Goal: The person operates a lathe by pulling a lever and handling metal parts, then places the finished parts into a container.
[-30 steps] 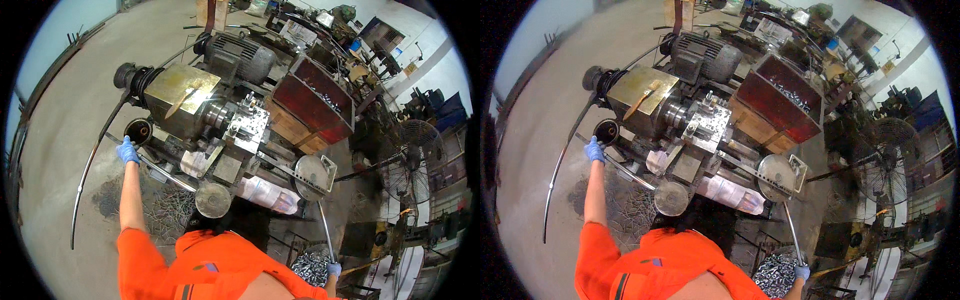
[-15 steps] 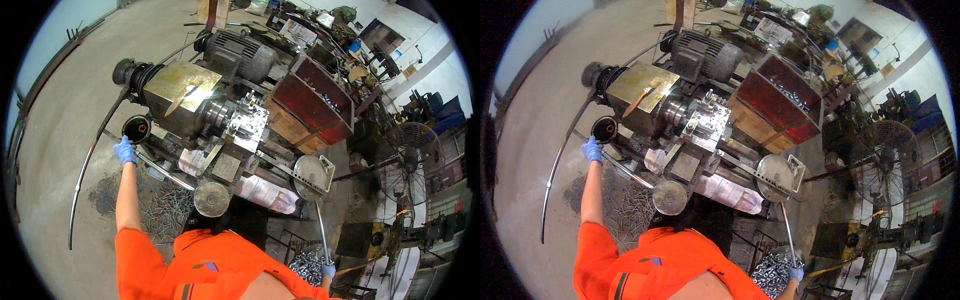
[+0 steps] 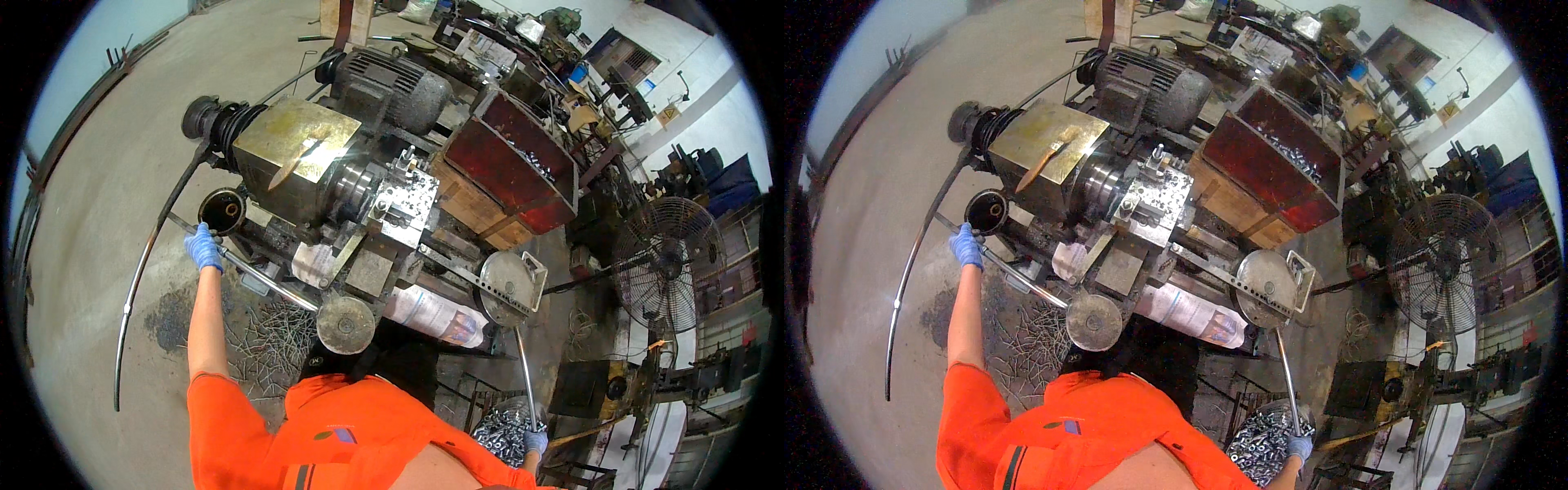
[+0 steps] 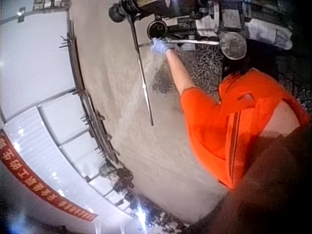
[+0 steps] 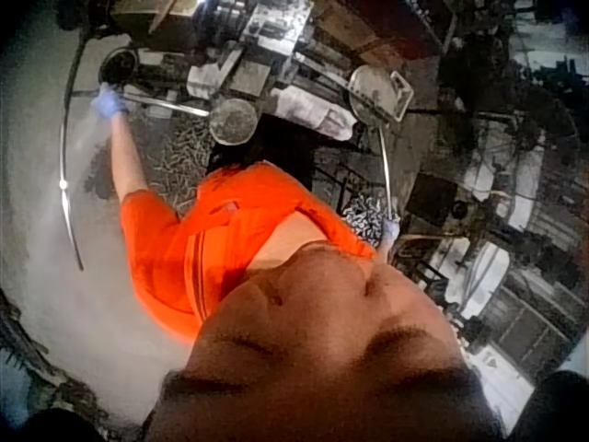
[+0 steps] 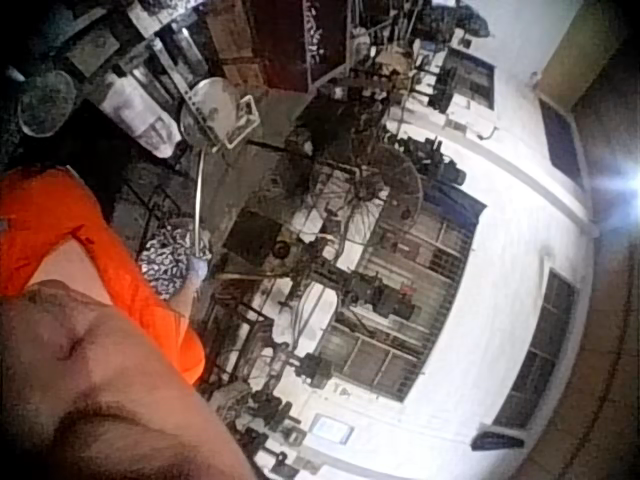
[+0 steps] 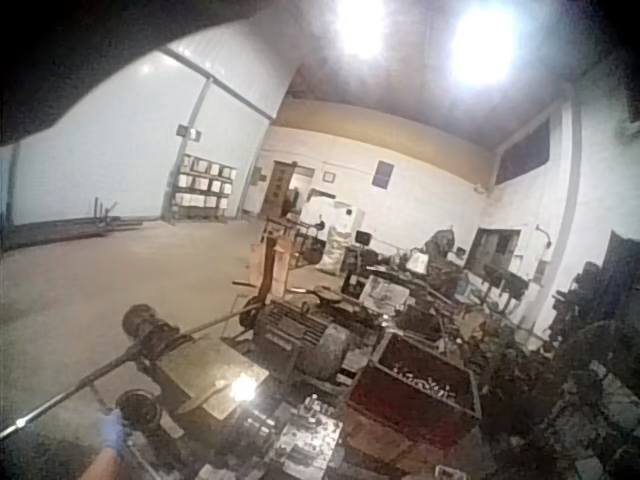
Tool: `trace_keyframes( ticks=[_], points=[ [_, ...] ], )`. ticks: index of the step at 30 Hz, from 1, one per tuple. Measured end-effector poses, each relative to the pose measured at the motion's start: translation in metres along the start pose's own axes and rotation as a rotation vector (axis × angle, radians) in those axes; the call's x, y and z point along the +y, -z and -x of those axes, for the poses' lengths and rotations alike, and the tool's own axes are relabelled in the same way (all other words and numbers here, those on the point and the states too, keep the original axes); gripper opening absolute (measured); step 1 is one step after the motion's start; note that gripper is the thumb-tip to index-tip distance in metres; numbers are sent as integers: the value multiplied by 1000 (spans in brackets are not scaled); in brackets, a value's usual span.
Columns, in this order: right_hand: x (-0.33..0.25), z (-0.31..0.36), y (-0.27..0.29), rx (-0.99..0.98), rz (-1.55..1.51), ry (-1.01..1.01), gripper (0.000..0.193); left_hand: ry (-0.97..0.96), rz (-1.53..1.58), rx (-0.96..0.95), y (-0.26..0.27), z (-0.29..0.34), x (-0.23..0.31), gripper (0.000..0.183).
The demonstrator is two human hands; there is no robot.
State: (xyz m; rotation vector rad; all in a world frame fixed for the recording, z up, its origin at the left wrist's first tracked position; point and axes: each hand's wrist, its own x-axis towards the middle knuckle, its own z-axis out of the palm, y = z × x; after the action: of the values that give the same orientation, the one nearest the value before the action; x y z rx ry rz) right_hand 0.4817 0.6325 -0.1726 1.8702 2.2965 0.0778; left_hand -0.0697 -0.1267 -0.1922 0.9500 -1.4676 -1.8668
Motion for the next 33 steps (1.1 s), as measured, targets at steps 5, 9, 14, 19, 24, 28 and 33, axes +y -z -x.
trace_keyframes(
  ticks=[5,9,14,19,24,28,33],
  points=[
    [-8,11,9,-14,0,-31,50,1,14,5,0,1,-1,14],
    [0,7,1,-7,31,-56,51,49,36,-20,-4,0,-2,15],
    [-6,14,6,10,1,-43,48,18,-10,1,-2,5,4,16],
    [-8,17,6,19,-24,-56,44,23,-3,0,-1,3,2,15],
    [1,9,-6,45,-18,-71,42,7,26,-2,0,0,-1,14],
    [13,4,-19,74,5,-72,41,18,28,-14,-8,2,-1,14],
    [-13,29,11,10,-28,-76,43,29,74,-9,-1,-2,-5,12]
  ],
)
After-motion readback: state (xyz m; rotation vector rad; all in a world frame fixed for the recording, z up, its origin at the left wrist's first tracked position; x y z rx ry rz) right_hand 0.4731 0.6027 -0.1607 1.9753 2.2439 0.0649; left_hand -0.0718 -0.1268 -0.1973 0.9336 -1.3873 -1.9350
